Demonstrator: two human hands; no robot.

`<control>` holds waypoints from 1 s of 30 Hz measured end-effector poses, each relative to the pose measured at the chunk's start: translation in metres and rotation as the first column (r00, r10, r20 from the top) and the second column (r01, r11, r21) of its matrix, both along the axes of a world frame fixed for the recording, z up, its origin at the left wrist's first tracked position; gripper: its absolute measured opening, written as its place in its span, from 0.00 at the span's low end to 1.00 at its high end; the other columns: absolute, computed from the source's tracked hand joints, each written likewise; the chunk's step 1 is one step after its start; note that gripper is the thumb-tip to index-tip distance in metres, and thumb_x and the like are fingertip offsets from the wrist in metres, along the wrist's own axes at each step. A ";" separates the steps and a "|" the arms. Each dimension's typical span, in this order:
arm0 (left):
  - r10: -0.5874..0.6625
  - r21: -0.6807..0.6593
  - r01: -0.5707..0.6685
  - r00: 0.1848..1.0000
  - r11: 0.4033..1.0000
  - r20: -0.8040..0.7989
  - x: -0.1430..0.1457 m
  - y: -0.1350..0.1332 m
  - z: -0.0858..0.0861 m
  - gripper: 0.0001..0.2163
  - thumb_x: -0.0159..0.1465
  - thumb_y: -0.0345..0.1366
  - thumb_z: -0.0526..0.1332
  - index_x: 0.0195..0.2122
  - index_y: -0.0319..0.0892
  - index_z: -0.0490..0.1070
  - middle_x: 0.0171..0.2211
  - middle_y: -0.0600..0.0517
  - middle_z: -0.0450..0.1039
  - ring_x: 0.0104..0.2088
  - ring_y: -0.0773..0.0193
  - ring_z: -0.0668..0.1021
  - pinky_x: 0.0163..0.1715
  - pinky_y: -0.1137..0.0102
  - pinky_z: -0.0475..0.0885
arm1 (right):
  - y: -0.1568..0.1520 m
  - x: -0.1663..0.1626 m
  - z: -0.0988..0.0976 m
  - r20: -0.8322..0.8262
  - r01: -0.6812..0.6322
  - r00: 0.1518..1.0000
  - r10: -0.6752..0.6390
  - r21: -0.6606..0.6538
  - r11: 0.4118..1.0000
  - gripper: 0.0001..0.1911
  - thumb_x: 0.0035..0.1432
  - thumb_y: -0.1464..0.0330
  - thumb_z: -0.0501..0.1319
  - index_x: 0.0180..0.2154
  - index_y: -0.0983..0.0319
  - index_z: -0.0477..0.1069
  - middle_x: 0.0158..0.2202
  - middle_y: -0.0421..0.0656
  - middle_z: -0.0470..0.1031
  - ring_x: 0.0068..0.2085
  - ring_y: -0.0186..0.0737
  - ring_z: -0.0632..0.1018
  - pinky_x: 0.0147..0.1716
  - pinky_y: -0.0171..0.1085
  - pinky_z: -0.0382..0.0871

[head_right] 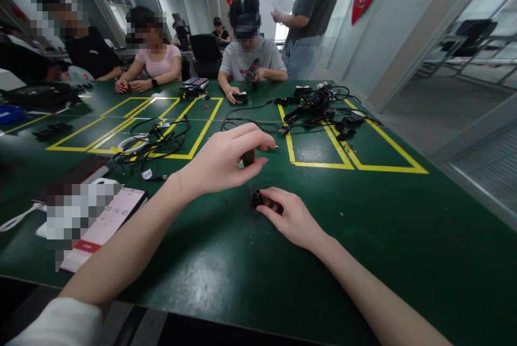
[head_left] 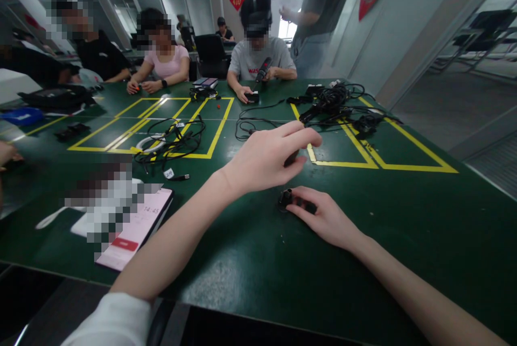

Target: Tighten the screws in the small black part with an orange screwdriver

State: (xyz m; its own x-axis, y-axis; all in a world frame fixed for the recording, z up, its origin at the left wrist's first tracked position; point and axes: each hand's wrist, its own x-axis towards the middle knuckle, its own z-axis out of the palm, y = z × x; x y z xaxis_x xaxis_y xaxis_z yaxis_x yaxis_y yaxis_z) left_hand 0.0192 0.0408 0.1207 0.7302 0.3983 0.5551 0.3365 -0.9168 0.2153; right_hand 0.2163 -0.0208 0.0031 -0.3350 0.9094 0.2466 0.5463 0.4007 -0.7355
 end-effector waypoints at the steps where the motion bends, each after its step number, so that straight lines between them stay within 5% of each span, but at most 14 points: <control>1: 0.008 -0.001 -0.008 1.000 1.000 -0.001 0.000 0.000 0.000 0.11 0.67 0.30 0.55 0.48 0.41 0.72 0.43 0.48 0.76 0.37 0.65 0.78 0.33 0.72 0.69 | 0.000 0.000 -0.001 0.004 -0.007 1.000 0.007 0.003 1.000 0.11 0.66 0.64 0.62 0.47 0.61 0.78 0.40 0.47 0.82 0.36 0.45 0.81 0.38 0.44 0.78; 7: -0.024 -0.016 0.024 1.000 1.000 0.002 0.000 -0.002 0.000 0.14 0.61 0.28 0.56 0.47 0.41 0.73 0.42 0.48 0.76 0.38 0.63 0.78 0.36 0.71 0.71 | 0.000 0.000 -0.005 0.020 -0.031 0.999 0.031 0.015 0.999 0.12 0.68 0.65 0.59 0.49 0.59 0.77 0.46 0.49 0.82 0.44 0.49 0.83 0.47 0.48 0.78; 11: -0.027 -0.039 0.027 1.000 0.999 0.001 0.001 -0.001 -0.001 0.14 0.64 0.27 0.55 0.49 0.42 0.72 0.46 0.47 0.76 0.38 0.65 0.78 0.35 0.72 0.71 | -0.001 0.000 -0.003 0.017 -0.024 1.000 0.024 0.011 1.000 0.12 0.67 0.65 0.59 0.49 0.59 0.76 0.43 0.48 0.82 0.39 0.46 0.82 0.42 0.45 0.79; 21: -0.040 -0.024 0.041 0.998 0.999 0.042 0.001 -0.001 0.000 0.12 0.61 0.27 0.56 0.44 0.40 0.74 0.38 0.49 0.76 0.36 0.63 0.77 0.36 0.70 0.71 | -0.002 -0.002 0.000 0.006 -0.025 1.000 0.025 0.005 1.000 0.11 0.66 0.65 0.60 0.47 0.60 0.76 0.40 0.47 0.81 0.35 0.43 0.79 0.37 0.42 0.77; 27: 0.001 0.010 -0.001 0.999 1.000 0.045 0.002 -0.002 -0.002 0.16 0.63 0.26 0.54 0.49 0.41 0.74 0.51 0.46 0.75 0.37 0.66 0.77 0.33 0.72 0.69 | -0.003 -0.003 0.002 0.015 -0.024 1.000 0.024 -0.002 1.000 0.10 0.65 0.66 0.61 0.46 0.60 0.75 0.39 0.46 0.80 0.34 0.43 0.78 0.35 0.41 0.76; 30: 0.008 0.008 -0.008 1.000 1.000 -0.005 0.003 -0.004 -0.001 0.15 0.64 0.27 0.54 0.48 0.42 0.74 0.44 0.49 0.78 0.37 0.65 0.78 0.32 0.73 0.69 | -0.002 -0.003 0.000 0.009 -0.019 1.000 0.019 0.006 1.000 0.11 0.65 0.66 0.61 0.47 0.61 0.75 0.39 0.46 0.80 0.34 0.42 0.77 0.35 0.41 0.76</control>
State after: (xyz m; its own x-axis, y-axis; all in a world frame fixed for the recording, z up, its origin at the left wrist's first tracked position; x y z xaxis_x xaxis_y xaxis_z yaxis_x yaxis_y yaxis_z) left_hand 0.0221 0.0373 0.1199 0.7296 0.3997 0.5549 0.3451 -0.9157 0.2059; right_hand 0.2136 -0.0229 0.0032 -0.3545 0.9013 0.2491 0.5454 0.4157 -0.7279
